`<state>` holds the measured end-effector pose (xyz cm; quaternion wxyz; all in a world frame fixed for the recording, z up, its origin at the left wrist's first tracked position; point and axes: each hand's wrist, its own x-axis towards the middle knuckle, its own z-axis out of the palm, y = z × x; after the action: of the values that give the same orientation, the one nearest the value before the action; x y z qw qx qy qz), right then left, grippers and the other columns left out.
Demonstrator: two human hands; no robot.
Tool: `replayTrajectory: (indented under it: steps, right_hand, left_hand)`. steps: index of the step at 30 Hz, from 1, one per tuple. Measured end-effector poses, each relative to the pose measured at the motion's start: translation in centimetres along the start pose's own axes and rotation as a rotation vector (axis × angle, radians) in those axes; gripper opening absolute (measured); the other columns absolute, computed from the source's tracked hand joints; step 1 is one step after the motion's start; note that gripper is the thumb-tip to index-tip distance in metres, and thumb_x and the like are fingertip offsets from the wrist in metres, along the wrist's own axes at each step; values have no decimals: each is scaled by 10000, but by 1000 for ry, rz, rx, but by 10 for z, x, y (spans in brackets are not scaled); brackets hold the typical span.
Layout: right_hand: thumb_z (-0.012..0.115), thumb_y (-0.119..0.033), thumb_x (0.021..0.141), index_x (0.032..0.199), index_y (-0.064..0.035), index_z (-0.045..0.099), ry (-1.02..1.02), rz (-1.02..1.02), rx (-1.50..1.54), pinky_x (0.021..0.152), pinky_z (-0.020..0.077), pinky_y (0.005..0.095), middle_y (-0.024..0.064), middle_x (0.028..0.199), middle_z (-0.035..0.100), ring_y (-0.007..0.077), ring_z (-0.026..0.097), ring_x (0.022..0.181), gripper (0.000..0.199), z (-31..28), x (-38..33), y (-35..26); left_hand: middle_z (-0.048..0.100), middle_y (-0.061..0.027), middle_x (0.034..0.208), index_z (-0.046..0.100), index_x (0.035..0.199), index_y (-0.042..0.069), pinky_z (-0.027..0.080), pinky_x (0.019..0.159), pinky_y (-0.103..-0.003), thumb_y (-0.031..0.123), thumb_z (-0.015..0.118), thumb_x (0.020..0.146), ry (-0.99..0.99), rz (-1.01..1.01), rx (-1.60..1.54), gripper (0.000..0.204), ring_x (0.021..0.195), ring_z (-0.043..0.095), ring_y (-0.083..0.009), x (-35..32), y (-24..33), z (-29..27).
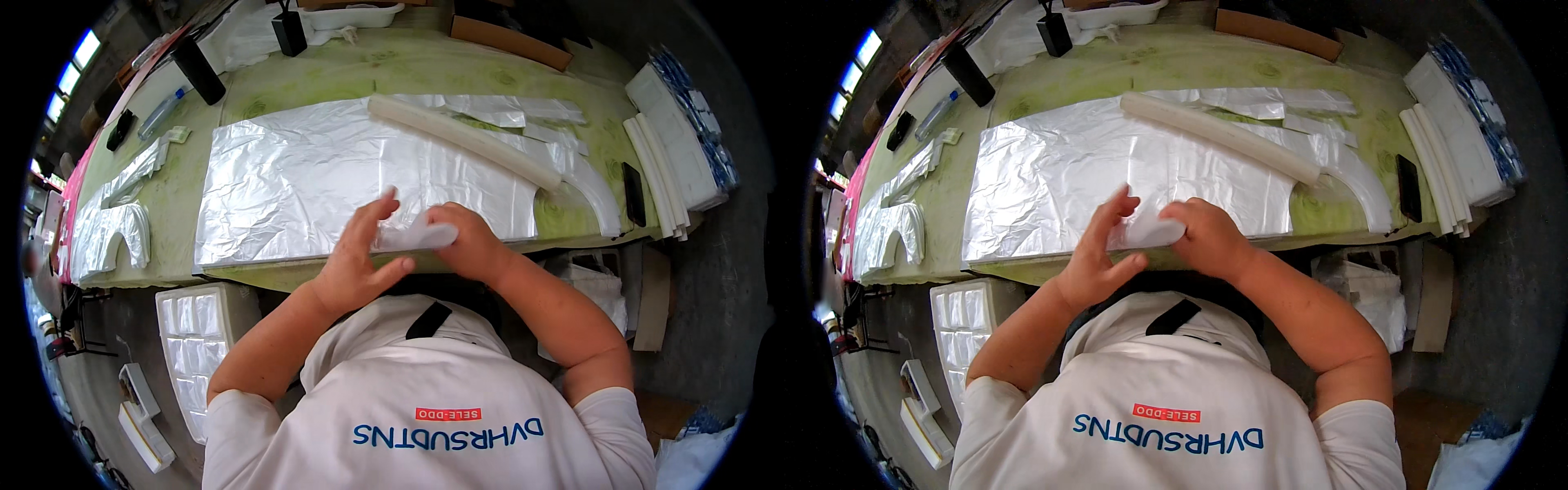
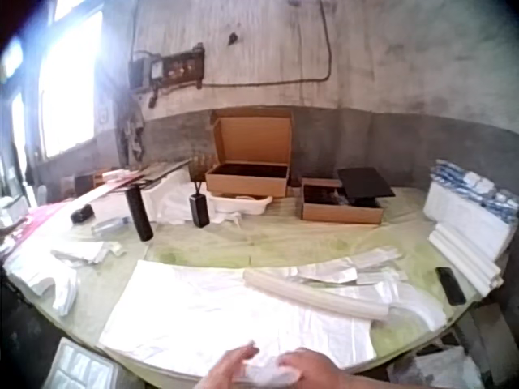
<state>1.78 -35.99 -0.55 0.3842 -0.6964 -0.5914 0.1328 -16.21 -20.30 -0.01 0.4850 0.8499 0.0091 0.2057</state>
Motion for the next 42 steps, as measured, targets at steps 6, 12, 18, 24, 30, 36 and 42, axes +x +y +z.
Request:
replayTrajectory:
  steps: [6,12,18,24,30,36,42]
  right_hand:
    - [658,-232,912,1047,9,666,-20,545,210,800,531,437,213,977,720,381,686,892,277,1,39,-8]
    - [620,-262,920,1096,-2,643,-94,558,-18,852,526,473,222,1040,711,399,676,972,314,3,48,-8]
    - [621,-274,909,1157,-20,628,-112,532,-100,899,530,463,218,1100,710,394,676,1043,355,-1,54,-18]
    - [657,-252,868,1292,-42,549,-123,545,-69,921,540,439,192,1116,721,374,688,1059,485,2,48,-17]
    - [687,-120,836,1249,-13,544,-47,501,23,755,536,402,119,904,710,300,678,790,450,-2,1,-36]
    - [653,-11,770,1117,-58,626,275,-155,-171,937,476,432,109,1139,675,336,596,1056,352,-5,-19,-21]
    - [658,-35,724,1069,-107,663,111,-140,-307,948,441,426,67,1117,675,318,583,1069,353,-11,-24,-2]
  left_hand:
    - [691,-163,1006,169,1605,56,551,831,-374,142,697,907,39,-431,315,880,891,682,-316,16,5,-4]
    - [580,-177,1315,306,1574,85,413,1073,-511,250,743,874,90,-105,731,841,1224,561,-346,24,2,-7]
    - [367,-190,1589,319,1571,67,182,1211,-616,562,659,897,-145,-26,840,902,1515,271,-376,28,-16,10]
    - [308,-181,1632,291,1582,71,161,1219,-609,593,654,880,-161,-116,896,946,1530,252,-350,26,-10,13]
    - [345,-113,1626,304,1583,106,151,1232,-601,307,765,826,-353,23,740,909,1525,275,-313,13,-5,0]
    - [402,-99,1586,456,1504,122,193,1225,-606,24,689,744,-413,158,728,800,1497,328,-314,14,-2,3]
    - [614,-129,1265,652,1249,95,374,1140,-506,-61,652,680,-150,134,540,590,1257,539,-336,17,2,5]
